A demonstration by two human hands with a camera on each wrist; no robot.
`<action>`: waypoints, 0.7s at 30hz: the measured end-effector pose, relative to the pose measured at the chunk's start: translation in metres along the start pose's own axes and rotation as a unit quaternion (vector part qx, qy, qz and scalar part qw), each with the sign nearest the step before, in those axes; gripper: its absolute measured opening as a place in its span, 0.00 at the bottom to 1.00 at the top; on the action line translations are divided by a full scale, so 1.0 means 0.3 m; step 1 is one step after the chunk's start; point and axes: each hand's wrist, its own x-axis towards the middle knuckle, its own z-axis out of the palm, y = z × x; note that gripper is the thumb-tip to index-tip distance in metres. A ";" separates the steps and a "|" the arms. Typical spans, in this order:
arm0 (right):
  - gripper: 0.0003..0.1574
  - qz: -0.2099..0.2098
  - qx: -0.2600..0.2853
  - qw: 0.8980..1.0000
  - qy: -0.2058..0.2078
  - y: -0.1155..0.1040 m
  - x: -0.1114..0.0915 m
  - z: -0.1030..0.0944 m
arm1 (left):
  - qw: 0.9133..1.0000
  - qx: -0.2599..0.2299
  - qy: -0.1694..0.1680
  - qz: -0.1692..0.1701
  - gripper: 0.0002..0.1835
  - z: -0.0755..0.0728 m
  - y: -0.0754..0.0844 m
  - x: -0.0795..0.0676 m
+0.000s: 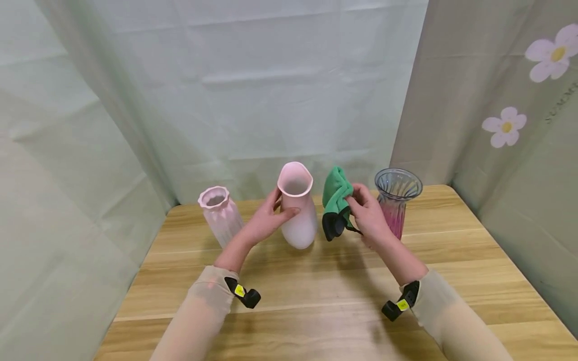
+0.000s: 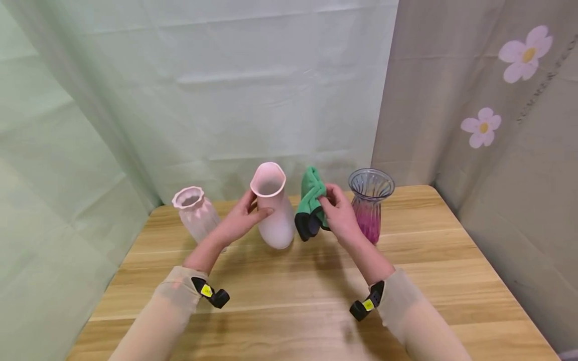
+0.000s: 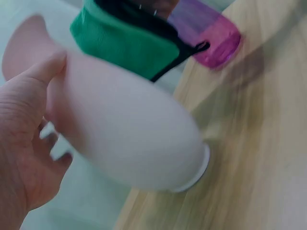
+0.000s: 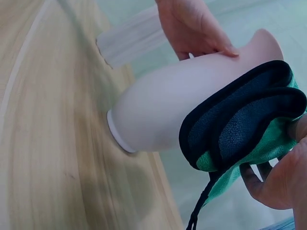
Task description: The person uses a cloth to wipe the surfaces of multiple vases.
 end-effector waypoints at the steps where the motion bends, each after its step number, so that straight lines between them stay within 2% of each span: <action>1: 0.16 0.000 -0.004 1.000 0.001 0.003 -0.001 -0.003 | 1.000 0.006 0.018 0.000 0.45 0.008 0.005 -0.006; 4: 0.17 -0.004 -0.015 1.000 0.003 0.007 -0.004 -0.012 | 0.996 0.026 0.083 -0.003 0.48 0.048 0.025 -0.030; 7: 0.18 -0.009 -0.016 1.000 0.005 0.009 -0.005 -0.019 | 0.989 0.047 0.141 -0.020 0.51 0.100 0.041 -0.050; 11: 0.18 -0.007 -0.013 1.000 0.007 0.011 -0.008 -0.023 | 0.980 0.060 0.187 -0.040 0.54 0.156 0.046 -0.056; 16: 0.18 0.000 -0.022 1.000 0.008 0.017 -0.012 -0.024 | 0.974 0.060 0.212 -0.047 0.52 0.181 0.034 -0.050; 21: 0.18 -0.001 -0.026 1.000 0.008 0.020 -0.013 -0.030 | 0.979 0.036 0.197 -0.038 0.51 0.164 0.027 -0.046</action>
